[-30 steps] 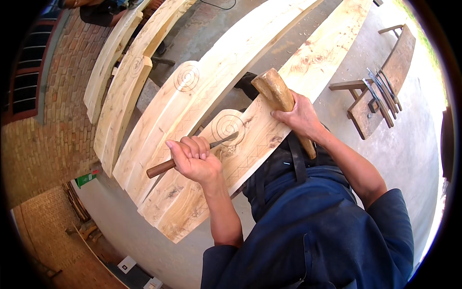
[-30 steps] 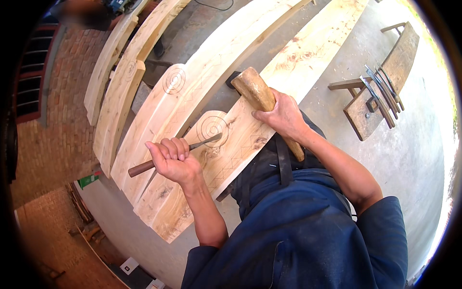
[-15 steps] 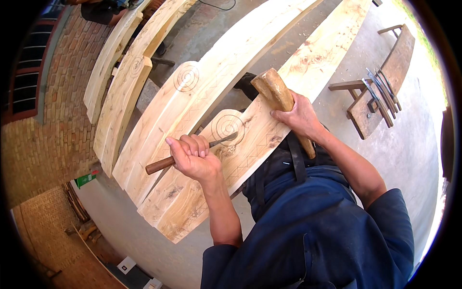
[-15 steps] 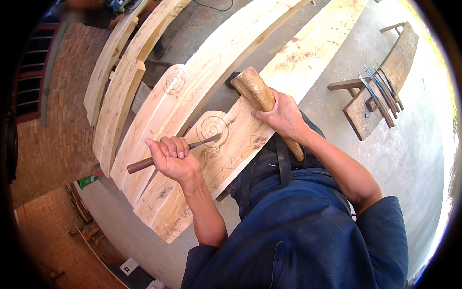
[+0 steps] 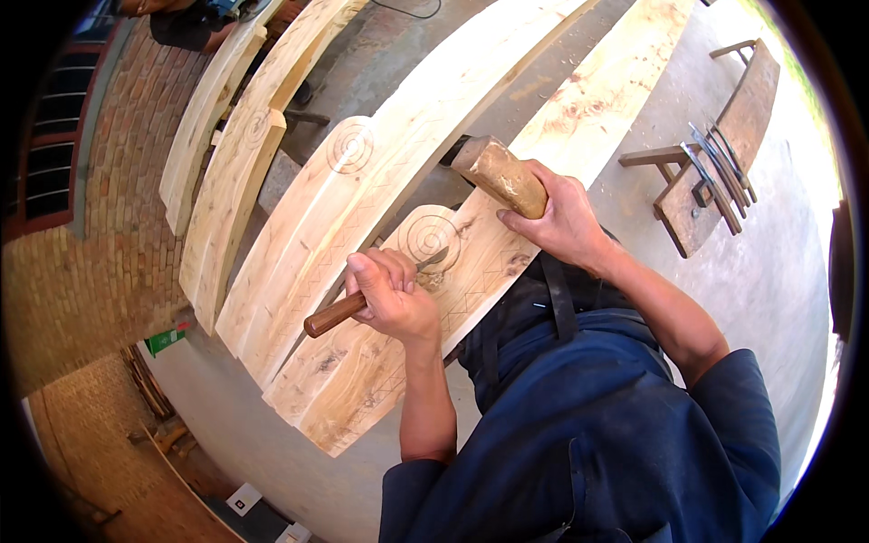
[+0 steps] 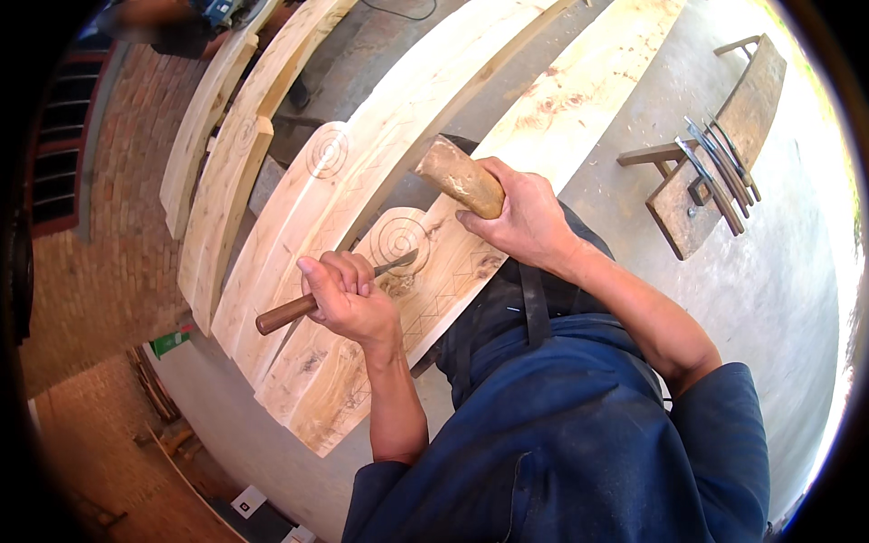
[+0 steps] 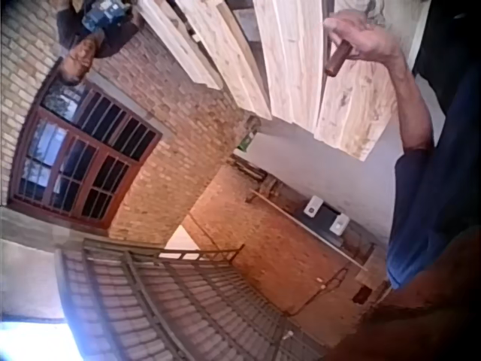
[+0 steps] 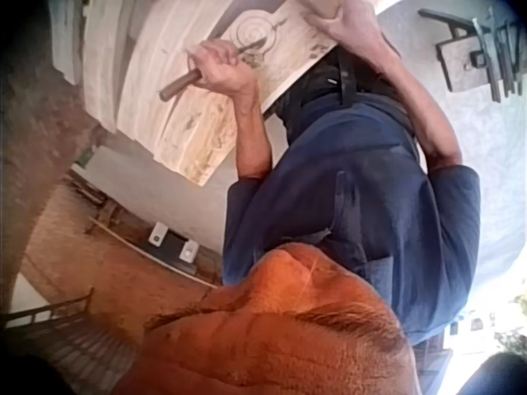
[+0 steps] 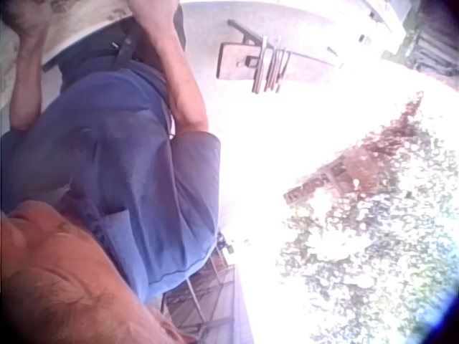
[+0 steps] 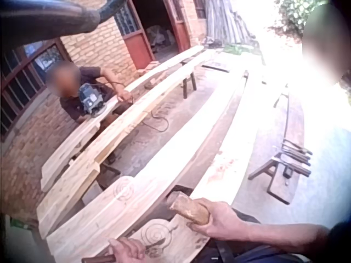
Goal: The person carves decorative circular patterns into a wooden board using a chisel and a wooden mallet. The person positions the chisel on the wood and strikes it with the mallet, repeating the process to shape the design.
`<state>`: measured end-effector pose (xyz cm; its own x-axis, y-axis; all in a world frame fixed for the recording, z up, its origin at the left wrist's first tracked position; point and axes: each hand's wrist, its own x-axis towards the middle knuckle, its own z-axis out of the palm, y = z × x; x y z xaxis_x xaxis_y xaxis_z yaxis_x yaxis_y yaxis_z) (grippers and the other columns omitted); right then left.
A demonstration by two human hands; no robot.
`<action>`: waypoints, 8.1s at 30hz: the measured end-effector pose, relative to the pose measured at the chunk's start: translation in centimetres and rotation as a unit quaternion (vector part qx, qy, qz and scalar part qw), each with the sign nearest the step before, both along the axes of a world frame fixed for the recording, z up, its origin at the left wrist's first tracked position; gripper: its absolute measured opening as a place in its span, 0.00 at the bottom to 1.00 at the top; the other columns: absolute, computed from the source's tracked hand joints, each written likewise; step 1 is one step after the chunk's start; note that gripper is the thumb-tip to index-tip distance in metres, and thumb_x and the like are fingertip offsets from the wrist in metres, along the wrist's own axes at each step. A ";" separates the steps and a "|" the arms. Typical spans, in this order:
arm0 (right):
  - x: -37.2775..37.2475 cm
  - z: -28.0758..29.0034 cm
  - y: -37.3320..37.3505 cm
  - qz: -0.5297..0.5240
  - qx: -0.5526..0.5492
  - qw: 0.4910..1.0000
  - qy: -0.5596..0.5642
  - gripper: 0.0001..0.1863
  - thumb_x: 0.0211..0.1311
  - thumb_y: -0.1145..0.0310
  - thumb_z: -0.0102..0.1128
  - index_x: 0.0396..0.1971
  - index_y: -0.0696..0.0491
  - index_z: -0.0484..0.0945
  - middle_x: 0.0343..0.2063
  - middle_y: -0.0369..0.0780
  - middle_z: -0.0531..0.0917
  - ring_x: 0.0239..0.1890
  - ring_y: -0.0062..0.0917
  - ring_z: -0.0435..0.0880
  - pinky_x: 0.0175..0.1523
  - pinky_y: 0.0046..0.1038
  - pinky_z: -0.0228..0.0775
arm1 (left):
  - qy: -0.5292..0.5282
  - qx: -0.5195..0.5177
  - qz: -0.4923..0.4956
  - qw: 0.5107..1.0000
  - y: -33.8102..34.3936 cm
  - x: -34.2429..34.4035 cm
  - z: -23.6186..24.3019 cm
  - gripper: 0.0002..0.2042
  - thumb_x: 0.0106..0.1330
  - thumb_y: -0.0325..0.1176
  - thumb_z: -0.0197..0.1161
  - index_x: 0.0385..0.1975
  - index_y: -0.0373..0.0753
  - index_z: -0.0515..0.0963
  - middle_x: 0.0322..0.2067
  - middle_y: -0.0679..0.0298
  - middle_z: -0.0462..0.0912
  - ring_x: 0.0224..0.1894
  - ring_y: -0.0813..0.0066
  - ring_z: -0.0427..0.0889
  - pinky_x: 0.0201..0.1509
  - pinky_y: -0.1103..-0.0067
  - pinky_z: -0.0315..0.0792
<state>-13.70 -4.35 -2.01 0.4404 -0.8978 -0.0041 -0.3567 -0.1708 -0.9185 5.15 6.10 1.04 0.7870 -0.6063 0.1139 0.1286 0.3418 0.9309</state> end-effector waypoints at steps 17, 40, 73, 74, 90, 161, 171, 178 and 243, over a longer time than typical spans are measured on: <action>-4.2 11.8 4.0 0.054 -0.207 0.964 -0.156 0.24 0.59 0.72 0.70 0.56 0.62 0.79 0.37 0.49 0.87 0.37 0.41 0.88 0.42 0.32 0.81 | -0.256 0.138 0.005 0.957 0.3 -2.8 -0.7 0.21 0.78 0.32 0.62 0.19 0.34 0.67 0.14 0.62 0.62 0.17 0.71 0.57 0.22 0.70 0.55; -4.8 16.6 3.9 -0.058 -0.502 0.843 0.183 0.32 0.71 0.58 0.66 0.65 0.66 0.73 0.54 0.48 0.84 0.55 0.42 0.83 0.64 0.41 0.73 | -0.299 -0.001 0.011 0.954 -0.8 -3.5 -0.5 0.21 0.63 0.27 0.74 0.15 0.39 0.65 0.14 0.58 0.66 0.14 0.59 0.68 0.19 0.66 0.59; 0.0 16.8 1.4 0.068 -0.363 0.903 0.219 0.31 0.66 0.69 0.66 0.68 0.61 0.73 0.56 0.48 0.84 0.57 0.42 0.84 0.65 0.39 0.73 | -0.225 0.024 0.012 0.974 -1.3 -1.6 -0.8 0.25 0.73 0.29 0.70 0.16 0.38 0.62 0.13 0.60 0.62 0.13 0.68 0.60 0.19 0.71 0.57; 3.3 17.2 1.1 0.145 -0.420 0.858 0.257 0.30 0.64 0.71 0.68 0.66 0.62 0.75 0.60 0.52 0.84 0.56 0.45 0.87 0.60 0.43 0.78 | -0.234 0.029 0.019 0.972 -1.5 -1.3 -0.8 0.25 0.73 0.29 0.70 0.16 0.39 0.61 0.12 0.60 0.62 0.13 0.69 0.60 0.19 0.71 0.57; 0.1 4.8 -0.5 -0.132 0.084 0.988 -0.020 0.14 0.63 0.68 0.74 0.41 0.62 0.83 0.29 0.39 0.87 0.32 0.24 0.86 0.43 0.27 0.79 | 0.128 -0.152 0.091 0.976 1.6 4.3 0.3 0.22 0.84 0.35 0.54 0.20 0.43 0.61 0.16 0.74 0.57 0.18 0.86 0.53 0.22 0.81 0.49; -2.9 18.7 8.5 -0.240 0.079 0.954 0.161 0.37 0.63 0.65 0.73 0.66 0.60 0.63 0.51 0.43 0.78 0.57 0.31 0.80 0.67 0.37 0.68 | -0.401 -0.053 0.071 0.912 -2.2 -5.6 -3.4 0.28 0.73 0.44 0.72 0.17 0.42 0.61 0.17 0.64 0.63 0.15 0.69 0.68 0.19 0.75 0.63; -4.6 16.1 5.5 -0.132 -0.431 0.892 0.044 0.40 0.68 0.60 0.64 0.73 0.57 0.54 0.49 0.46 0.74 0.47 0.33 0.78 0.59 0.38 0.68 | -0.371 -0.040 0.098 0.922 -2.8 -4.6 -2.2 0.25 0.69 0.36 0.74 0.17 0.41 0.62 0.17 0.63 0.64 0.15 0.69 0.67 0.18 0.74 0.61; -1.7 14.5 2.8 0.105 -0.488 0.824 0.269 0.37 0.67 0.58 0.70 0.68 0.63 0.69 0.41 0.50 0.82 0.38 0.41 0.83 0.40 0.39 0.78 | -0.353 -0.020 0.087 0.931 -2.7 -4.5 -2.3 0.23 0.64 0.30 0.76 0.17 0.41 0.64 0.16 0.63 0.64 0.16 0.66 0.68 0.19 0.71 0.61; -4.7 8.6 1.7 -0.170 -0.076 0.981 0.048 0.18 0.56 0.80 0.76 0.47 0.63 0.82 0.42 0.40 0.88 0.42 0.25 0.87 0.52 0.28 0.79 | -0.354 -0.067 0.019 0.933 -3.0 -5.4 0.5 0.24 0.56 0.31 0.79 0.13 0.42 0.63 0.14 0.63 0.64 0.14 0.64 0.68 0.18 0.70 0.62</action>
